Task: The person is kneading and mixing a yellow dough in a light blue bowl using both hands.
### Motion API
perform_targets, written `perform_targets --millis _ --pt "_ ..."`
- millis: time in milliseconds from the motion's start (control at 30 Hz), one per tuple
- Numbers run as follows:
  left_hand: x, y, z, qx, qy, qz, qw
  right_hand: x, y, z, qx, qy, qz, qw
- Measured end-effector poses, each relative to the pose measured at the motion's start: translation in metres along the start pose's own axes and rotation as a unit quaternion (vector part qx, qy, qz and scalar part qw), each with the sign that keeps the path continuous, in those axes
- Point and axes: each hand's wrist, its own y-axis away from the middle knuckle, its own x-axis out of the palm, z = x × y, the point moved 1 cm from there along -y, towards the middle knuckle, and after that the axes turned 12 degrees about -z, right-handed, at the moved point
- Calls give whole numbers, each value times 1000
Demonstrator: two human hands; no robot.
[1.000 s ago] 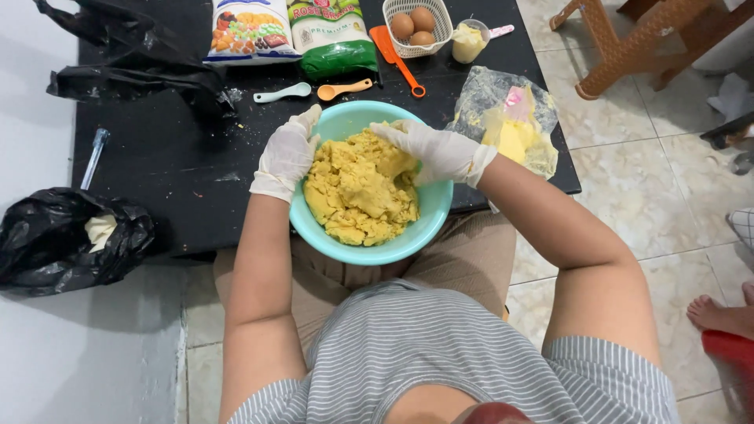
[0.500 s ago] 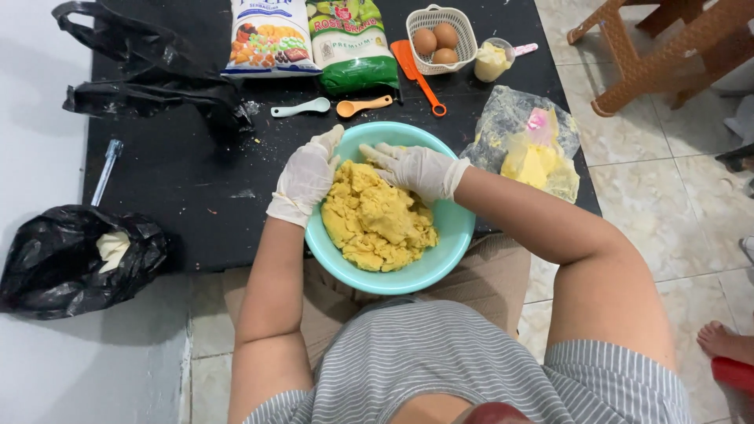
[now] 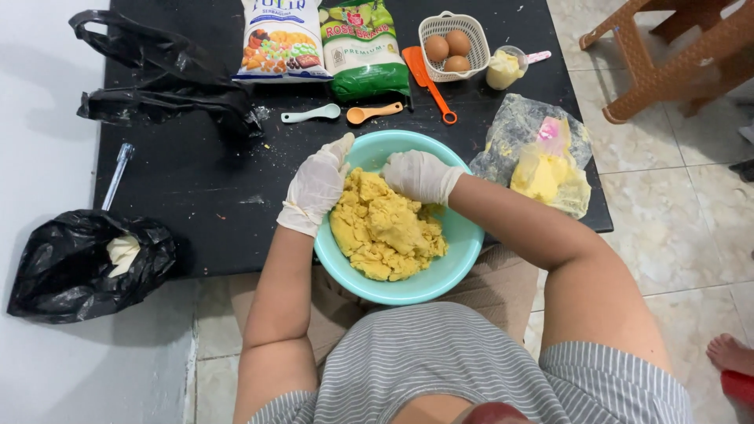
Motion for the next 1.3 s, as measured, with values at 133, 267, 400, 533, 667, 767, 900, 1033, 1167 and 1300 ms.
perform_targets --millis 133,267,400,533,667,767,900,1033,1167,1300 --pt "-2 1 -6 0 -31 -7 999 -17 -3 -4 -7 -9 -8 1000" --pt "-9 7 -20 11 -69 -22 997 -30 -5 -2 28 17 -17 999" --pt "-3 6 -24 11 -160 -41 986 -26 -9 -8 64 9 -41 997" --pt "15 -17 20 36 -151 -40 987 -103 -30 -20 49 -57 -34 997" --pt "31 -33 -17 84 -166 -101 977 -146 -13 -25 124 -139 72 980" --pt "49 -37 -55 130 -238 -43 962 -163 7 -21 177 -206 147 951" --pt "22 -13 -137 172 -361 204 894 -139 58 4 273 -229 241 903" --pt "44 -25 -138 159 -376 305 860 -171 16 -1 359 -295 410 785" --pt "37 -20 -153 166 -394 360 829 -151 26 6 396 -257 433 768" --pt "65 -32 -134 200 -427 363 804 -151 31 9 396 -226 414 788"
